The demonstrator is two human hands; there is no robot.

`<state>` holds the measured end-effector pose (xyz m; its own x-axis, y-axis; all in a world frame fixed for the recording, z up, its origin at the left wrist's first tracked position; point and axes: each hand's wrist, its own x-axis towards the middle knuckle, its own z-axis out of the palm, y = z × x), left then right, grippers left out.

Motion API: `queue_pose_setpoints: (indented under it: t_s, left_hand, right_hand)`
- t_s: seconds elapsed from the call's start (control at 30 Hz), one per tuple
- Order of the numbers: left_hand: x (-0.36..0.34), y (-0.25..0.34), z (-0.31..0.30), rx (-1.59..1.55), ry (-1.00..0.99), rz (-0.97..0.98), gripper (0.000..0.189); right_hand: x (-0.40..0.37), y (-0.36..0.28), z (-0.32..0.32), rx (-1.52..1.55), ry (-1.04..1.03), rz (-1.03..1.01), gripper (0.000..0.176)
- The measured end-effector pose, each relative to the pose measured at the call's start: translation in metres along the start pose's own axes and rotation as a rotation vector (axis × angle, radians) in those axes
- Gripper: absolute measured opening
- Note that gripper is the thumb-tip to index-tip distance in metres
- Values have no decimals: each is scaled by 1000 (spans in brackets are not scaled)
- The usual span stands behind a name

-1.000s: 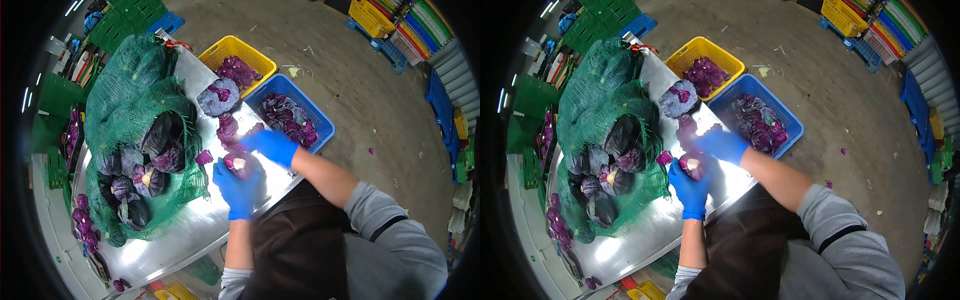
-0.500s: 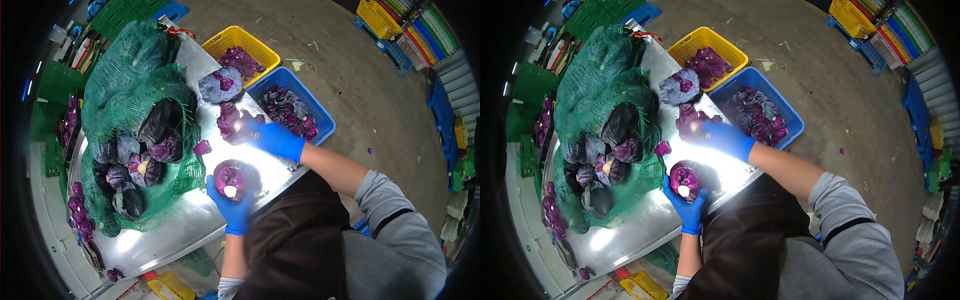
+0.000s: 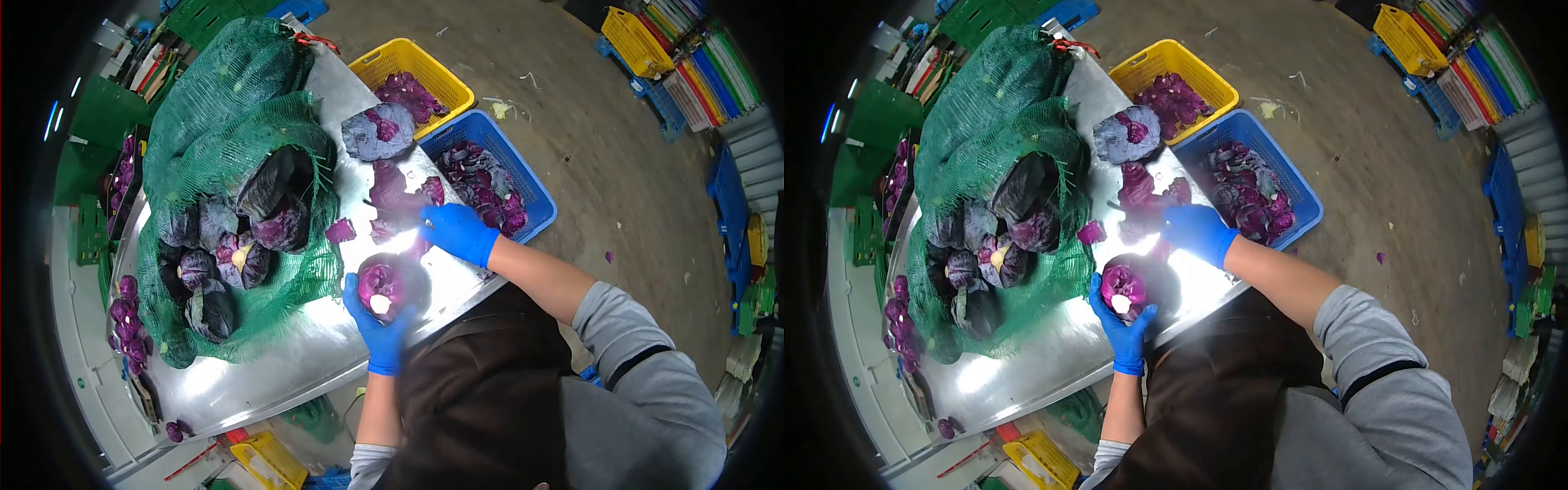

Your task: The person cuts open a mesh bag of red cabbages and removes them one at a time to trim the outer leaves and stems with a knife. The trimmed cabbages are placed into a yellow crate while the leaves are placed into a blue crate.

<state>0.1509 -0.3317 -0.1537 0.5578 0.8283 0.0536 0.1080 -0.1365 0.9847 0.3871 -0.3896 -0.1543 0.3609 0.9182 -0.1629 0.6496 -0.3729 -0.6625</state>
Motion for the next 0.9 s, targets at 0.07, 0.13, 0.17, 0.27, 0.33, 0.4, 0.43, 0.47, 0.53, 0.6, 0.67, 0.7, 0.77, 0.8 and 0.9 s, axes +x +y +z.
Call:
queue_pose_setpoints:
  t_s: [0.07,0.13,0.17,0.27,0.33,0.4,0.43,0.47,0.53,0.6,0.67,0.7,0.77,0.8,0.9]
  left_hand:
    - [5,0,-3,12,-26,-4,107]
    - [10,3,-10,32,-60,-25,107]
    - [15,4,-15,55,-128,-2,104]
    - [27,16,-23,-7,-189,-67,96]
    - [35,25,-18,-82,-124,-154,77]
    - [38,24,-13,-60,-100,-181,74]
    - [41,25,-11,-32,-79,-205,70]
    - [41,29,-9,-78,-67,-218,72]
    - [37,33,-10,-106,-82,-231,74]
    - [35,32,-13,-133,-91,-240,75]
    - [34,26,-17,-115,-126,-195,82]
    - [33,28,-17,-114,-119,-195,82]
    - [26,35,-16,-178,-171,-237,88]
    - [22,33,-17,-105,-190,-198,92]
    - [10,39,-20,-35,-200,-130,95]
  right_hand:
    - [-3,-30,-30,344,142,-67,43]
    - [-3,-40,-23,291,122,-246,45]
    - [-3,-42,-20,233,102,-419,47]
    - [8,-44,-16,238,-3,-414,42]
    - [16,-42,-5,194,-61,-421,37]
    - [20,-43,-10,139,-108,-466,36]
    - [22,-45,-16,87,-148,-511,34]
    - [24,-46,-21,88,-150,-510,34]
    - [26,-48,-24,60,-148,-618,31]
    - [22,-46,-8,22,12,-704,29]
    - [16,-46,9,71,80,-711,26]
    - [16,-46,9,73,77,-717,26]
    - [14,-43,7,146,64,-606,27]
    - [14,-42,3,152,61,-612,27]
    - [14,-30,-18,252,91,-295,32]
